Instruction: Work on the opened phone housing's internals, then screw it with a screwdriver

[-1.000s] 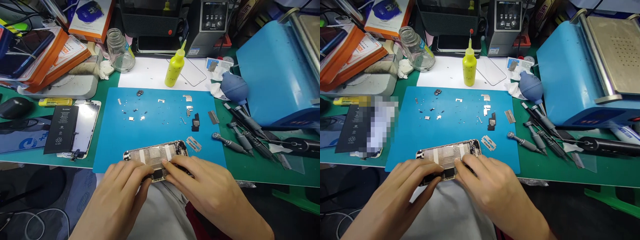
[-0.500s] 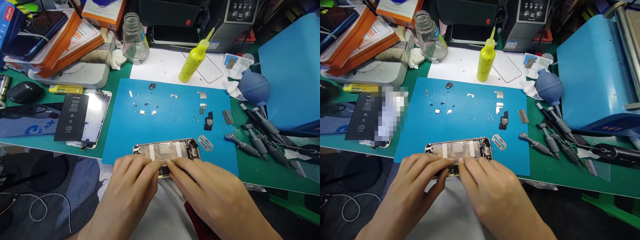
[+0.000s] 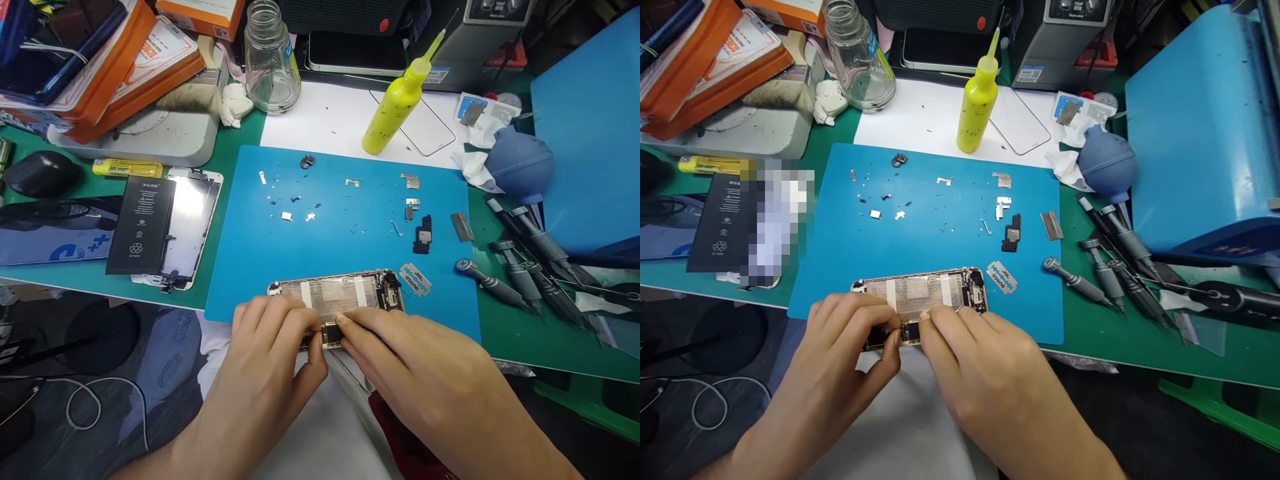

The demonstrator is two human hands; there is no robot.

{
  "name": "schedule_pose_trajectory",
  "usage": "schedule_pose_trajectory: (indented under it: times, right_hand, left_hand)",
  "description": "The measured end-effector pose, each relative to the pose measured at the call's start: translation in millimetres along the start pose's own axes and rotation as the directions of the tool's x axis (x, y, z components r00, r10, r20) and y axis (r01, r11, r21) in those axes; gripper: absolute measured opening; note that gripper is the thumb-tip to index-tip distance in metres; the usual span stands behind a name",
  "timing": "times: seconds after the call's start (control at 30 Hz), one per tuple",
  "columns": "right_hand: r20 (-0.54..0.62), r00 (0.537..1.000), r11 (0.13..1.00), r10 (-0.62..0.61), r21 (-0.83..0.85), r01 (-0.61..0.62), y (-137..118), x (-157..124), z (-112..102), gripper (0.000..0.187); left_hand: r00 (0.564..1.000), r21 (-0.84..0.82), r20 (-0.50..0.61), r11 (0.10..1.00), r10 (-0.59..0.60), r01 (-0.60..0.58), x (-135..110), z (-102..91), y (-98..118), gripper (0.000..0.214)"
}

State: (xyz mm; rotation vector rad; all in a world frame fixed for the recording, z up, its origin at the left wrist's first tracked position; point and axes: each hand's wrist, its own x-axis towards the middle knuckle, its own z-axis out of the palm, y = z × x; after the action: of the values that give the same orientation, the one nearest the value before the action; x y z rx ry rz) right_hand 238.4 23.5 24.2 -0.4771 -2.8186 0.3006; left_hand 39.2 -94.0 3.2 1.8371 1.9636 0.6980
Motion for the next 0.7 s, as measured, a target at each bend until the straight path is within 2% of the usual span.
schedule_pose_trajectory:
  times: [0.3,0.43,0.57,0.7]
  right_hand:
    - [0.156,0.983,0.992,0.100,0.057,-0.110,5,0,5,0.017]
    - [0.240,0.962,0.979,0.128,0.121,-0.161,10,3,2,0.021]
    - [0.333,0.935,0.954,0.123,0.219,-0.203,18,8,-3,0.019]
    - [0.432,0.893,0.917,0.129,0.290,-0.273,24,12,-9,0.011]
  left_hand:
    - [0.999,-0.015,0.037,1.000,0.010,-0.009,-7,-6.5,-6,0.010]
    - [0.999,-0.012,0.037,1.000,0.005,-0.004,-7,-6.4,-6,0.012]
    - [0.998,-0.001,0.055,1.000,0.014,-0.014,-5,-6.8,-6,0.014]
    - [0.995,0.031,0.073,0.997,0.073,-0.075,-2,-10.5,-7,0.017]
